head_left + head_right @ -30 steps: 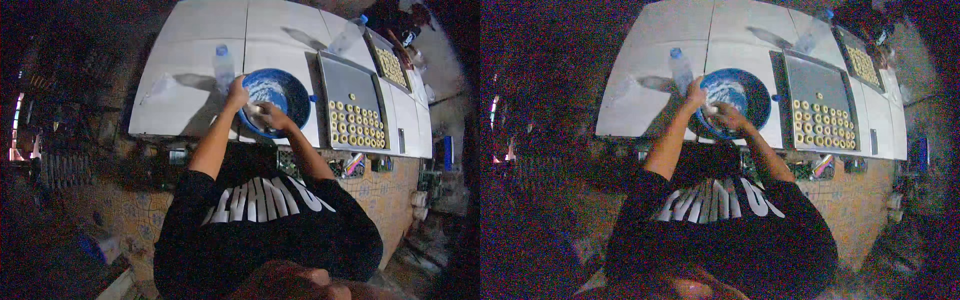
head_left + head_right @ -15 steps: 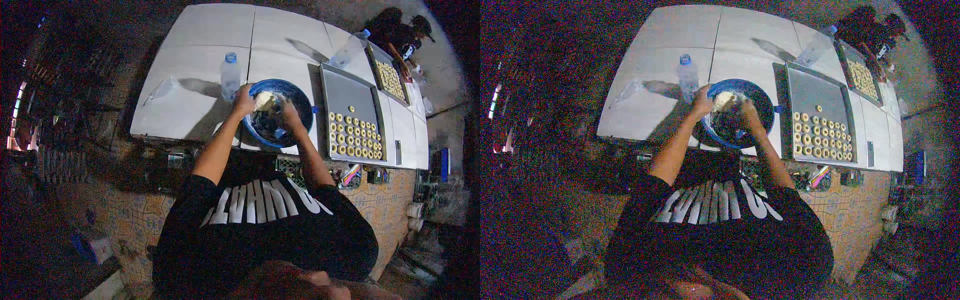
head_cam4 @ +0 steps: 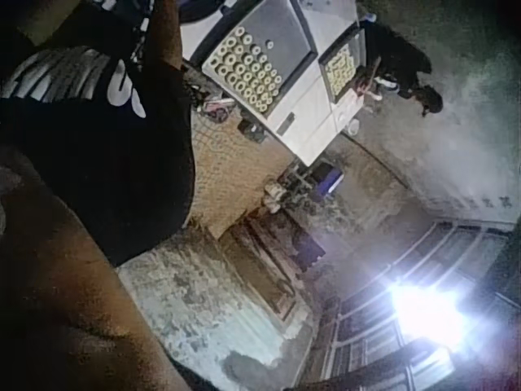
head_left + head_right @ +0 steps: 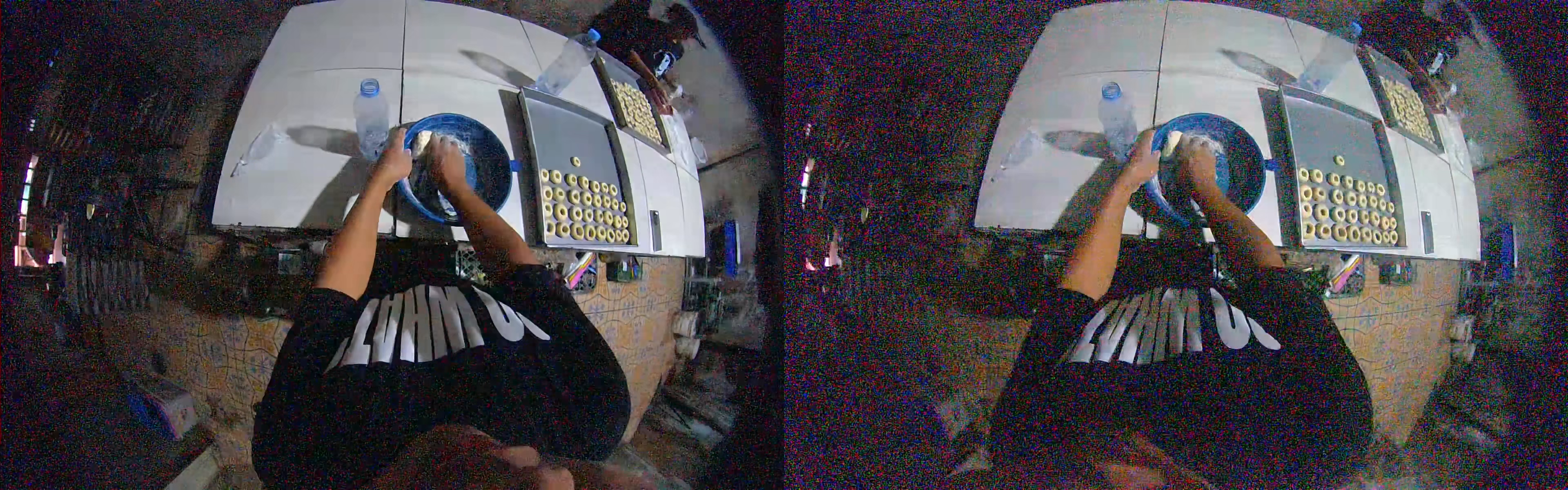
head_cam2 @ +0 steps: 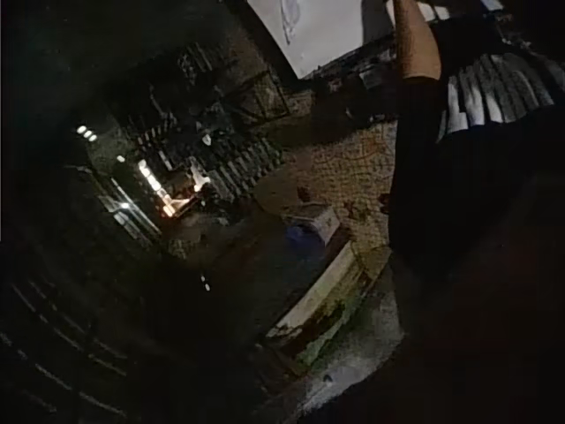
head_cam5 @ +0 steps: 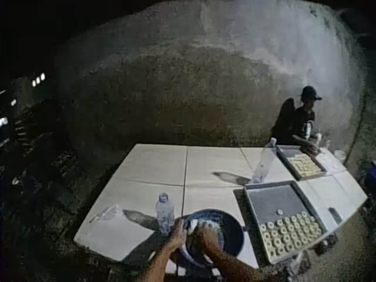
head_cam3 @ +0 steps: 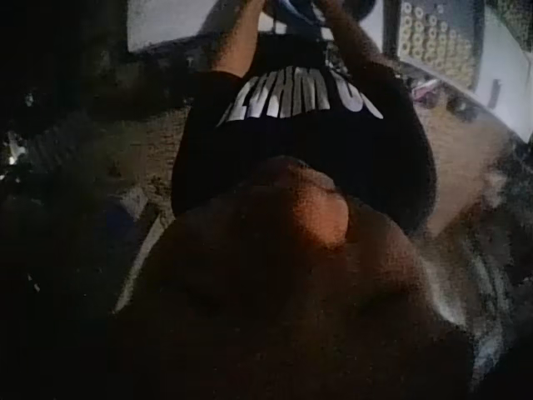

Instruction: The person kneads and shapes dough by hand in a bowl, then places a shaped piece of dough onto a baking tray.

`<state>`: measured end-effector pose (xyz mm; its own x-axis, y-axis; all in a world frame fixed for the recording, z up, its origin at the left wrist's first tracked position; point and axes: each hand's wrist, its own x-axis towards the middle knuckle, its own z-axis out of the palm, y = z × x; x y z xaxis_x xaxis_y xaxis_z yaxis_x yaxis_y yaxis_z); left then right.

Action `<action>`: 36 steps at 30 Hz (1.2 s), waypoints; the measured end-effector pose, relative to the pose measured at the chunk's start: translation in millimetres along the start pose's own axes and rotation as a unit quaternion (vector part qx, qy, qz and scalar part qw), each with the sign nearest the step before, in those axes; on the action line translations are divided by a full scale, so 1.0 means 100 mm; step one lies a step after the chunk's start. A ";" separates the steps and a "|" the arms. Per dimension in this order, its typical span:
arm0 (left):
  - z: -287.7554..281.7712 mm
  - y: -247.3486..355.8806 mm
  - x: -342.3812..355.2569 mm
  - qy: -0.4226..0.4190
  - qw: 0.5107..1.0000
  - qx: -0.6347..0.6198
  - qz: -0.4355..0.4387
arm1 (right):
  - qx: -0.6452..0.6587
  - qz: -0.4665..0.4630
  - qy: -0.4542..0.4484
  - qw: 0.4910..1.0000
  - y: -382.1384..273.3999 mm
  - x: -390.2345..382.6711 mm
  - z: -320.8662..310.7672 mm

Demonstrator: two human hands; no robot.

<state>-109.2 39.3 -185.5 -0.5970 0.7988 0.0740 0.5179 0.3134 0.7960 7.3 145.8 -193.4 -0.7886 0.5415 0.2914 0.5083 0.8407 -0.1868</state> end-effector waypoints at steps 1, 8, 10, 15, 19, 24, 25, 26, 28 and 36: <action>-0.01 0.01 0.01 0.008 1.000 0.001 -0.002 | 0.033 0.022 0.031 0.999 0.02 0.01 0.05; 0.22 -0.03 0.04 0.054 0.996 -0.051 -0.047 | 0.316 -0.070 0.228 0.918 0.82 0.10 -0.09; 0.05 0.02 -0.01 0.050 0.991 -0.075 -0.101 | 0.553 0.024 0.125 0.824 0.51 0.11 -0.70; 0.25 -0.18 0.09 0.086 0.989 -0.103 -0.065 | 0.645 0.053 0.055 0.760 0.83 -0.15 -1.03; 0.32 -0.34 0.07 0.202 0.957 0.041 0.204 | 0.636 0.157 -0.013 0.755 0.78 -0.34 -1.09; 0.15 0.20 -0.17 0.062 0.996 -0.050 -0.030 | 0.340 -0.038 -0.063 0.937 0.69 -0.50 -0.53; 0.17 0.20 -0.16 0.050 0.997 -0.048 -0.026 | 0.350 -0.082 -0.090 0.929 0.71 -0.49 -0.37; 0.17 0.20 -0.14 0.018 0.994 -0.101 -0.027 | 0.358 -0.125 -0.117 0.918 0.73 -0.53 -0.21; 0.13 0.05 -0.21 0.002 0.988 -0.149 -0.042 | 0.396 -0.067 -0.201 0.893 0.29 -0.41 -0.56; 0.18 0.27 -0.30 0.073 0.996 -0.011 -0.042 | 0.107 0.124 -0.178 0.970 0.09 -0.31 -0.39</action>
<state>-66.6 33.4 -176.9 -0.7211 0.6866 0.0925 0.4503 0.3629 0.8158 49.5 136.5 -167.8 -0.7397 0.6614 -0.1240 0.6450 0.6442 -0.4112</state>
